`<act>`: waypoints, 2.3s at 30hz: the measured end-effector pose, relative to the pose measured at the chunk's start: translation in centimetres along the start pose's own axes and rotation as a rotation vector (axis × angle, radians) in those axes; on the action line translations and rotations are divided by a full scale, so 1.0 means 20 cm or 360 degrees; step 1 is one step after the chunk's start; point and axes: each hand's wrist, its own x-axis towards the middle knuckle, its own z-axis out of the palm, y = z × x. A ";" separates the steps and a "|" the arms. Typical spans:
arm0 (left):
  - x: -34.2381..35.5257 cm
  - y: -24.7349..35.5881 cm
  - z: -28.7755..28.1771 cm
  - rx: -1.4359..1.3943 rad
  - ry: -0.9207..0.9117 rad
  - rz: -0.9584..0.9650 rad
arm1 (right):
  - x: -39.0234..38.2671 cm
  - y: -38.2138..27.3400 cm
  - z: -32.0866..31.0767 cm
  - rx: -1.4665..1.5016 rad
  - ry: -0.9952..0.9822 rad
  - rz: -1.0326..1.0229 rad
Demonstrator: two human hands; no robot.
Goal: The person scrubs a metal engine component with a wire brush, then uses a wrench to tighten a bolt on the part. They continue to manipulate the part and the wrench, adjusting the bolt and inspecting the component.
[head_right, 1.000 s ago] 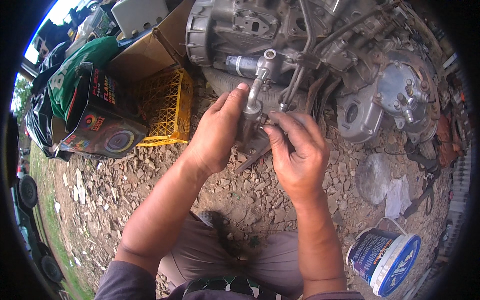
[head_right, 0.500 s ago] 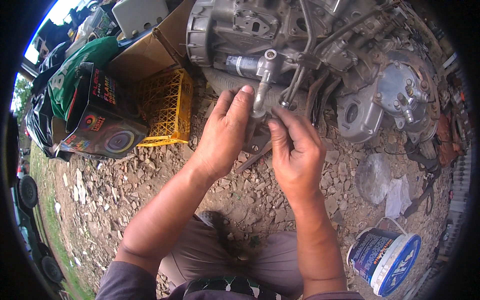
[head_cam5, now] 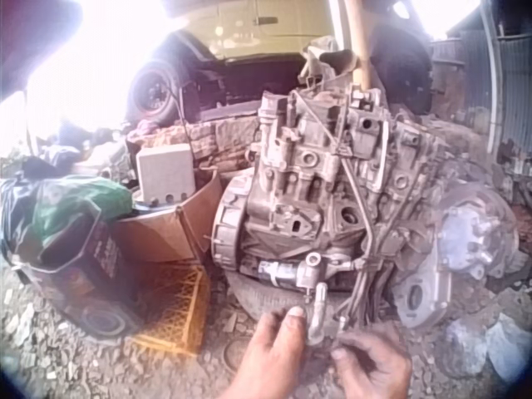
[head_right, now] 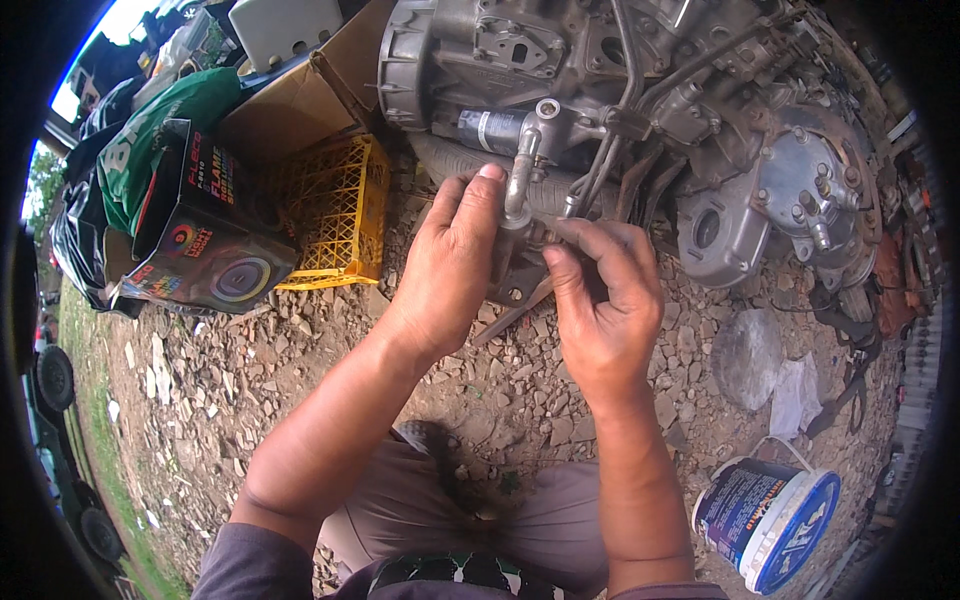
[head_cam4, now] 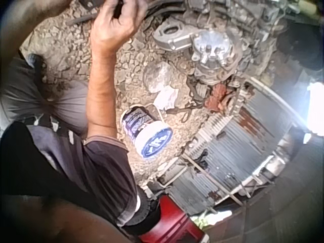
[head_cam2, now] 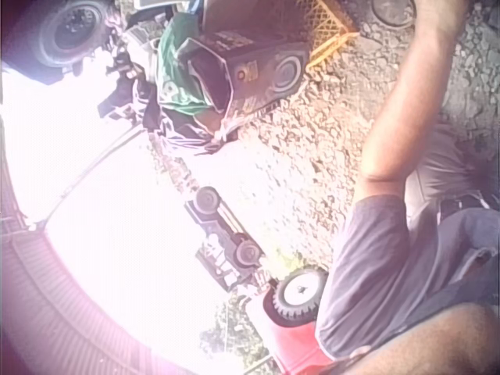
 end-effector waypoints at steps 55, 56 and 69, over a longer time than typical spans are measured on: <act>0.08 -0.06 -0.13 0.0930 -0.0745 0.0726 | 0.06 0.01 -0.12 0.0526 -0.0363 0.0588; 0.09 -0.07 -0.13 0.0939 -0.0740 0.0718 | 0.06 0.01 -0.12 0.0551 -0.0333 0.0591; 0.26 -1.04 -0.46 0.2133 -0.0848 -0.0762 | 0.08 0.02 -0.21 0.0883 -0.0095 0.0761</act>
